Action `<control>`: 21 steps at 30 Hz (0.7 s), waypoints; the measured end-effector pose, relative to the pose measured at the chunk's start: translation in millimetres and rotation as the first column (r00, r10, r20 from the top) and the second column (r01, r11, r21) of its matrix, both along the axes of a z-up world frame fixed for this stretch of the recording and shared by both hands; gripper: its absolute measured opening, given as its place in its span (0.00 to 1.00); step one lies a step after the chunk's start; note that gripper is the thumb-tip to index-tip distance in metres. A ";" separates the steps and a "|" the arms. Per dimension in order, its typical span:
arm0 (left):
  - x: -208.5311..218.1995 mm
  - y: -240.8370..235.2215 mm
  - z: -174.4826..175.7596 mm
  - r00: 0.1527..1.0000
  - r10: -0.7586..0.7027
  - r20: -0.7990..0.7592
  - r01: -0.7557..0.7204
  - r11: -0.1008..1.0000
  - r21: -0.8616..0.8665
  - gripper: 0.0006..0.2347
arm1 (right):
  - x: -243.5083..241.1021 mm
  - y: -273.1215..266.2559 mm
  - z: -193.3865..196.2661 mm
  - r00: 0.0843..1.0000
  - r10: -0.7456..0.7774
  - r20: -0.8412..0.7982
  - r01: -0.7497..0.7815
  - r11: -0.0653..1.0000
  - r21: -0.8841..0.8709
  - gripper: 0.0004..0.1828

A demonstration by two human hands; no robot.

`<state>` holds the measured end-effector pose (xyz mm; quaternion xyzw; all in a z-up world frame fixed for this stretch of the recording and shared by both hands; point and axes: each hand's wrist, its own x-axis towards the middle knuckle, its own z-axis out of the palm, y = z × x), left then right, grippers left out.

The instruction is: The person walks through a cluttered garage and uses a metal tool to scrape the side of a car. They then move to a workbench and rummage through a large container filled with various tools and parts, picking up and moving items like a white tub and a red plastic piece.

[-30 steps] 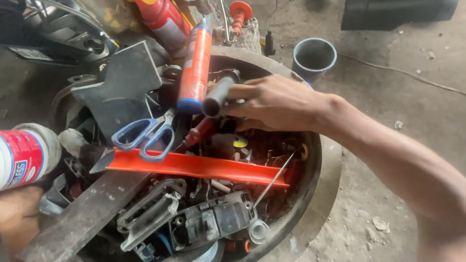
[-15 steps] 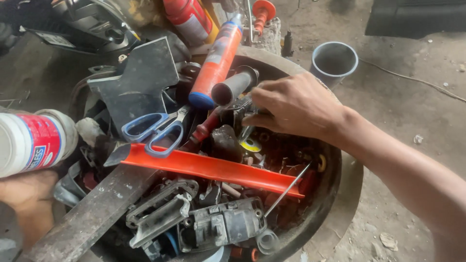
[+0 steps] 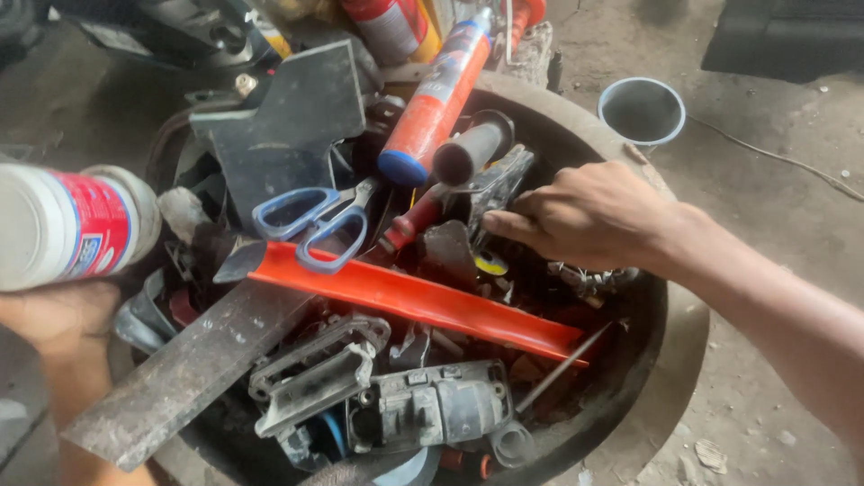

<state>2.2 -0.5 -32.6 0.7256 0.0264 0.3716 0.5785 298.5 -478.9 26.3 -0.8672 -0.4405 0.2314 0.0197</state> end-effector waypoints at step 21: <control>11.8 -37.1 25.4 0.846 0.125 0.518 0.478 0.253 -0.841 0.33 | 15.6 11.2 8.8 0.984 -0.074 0.164 0.102 0.980 -0.173 0.39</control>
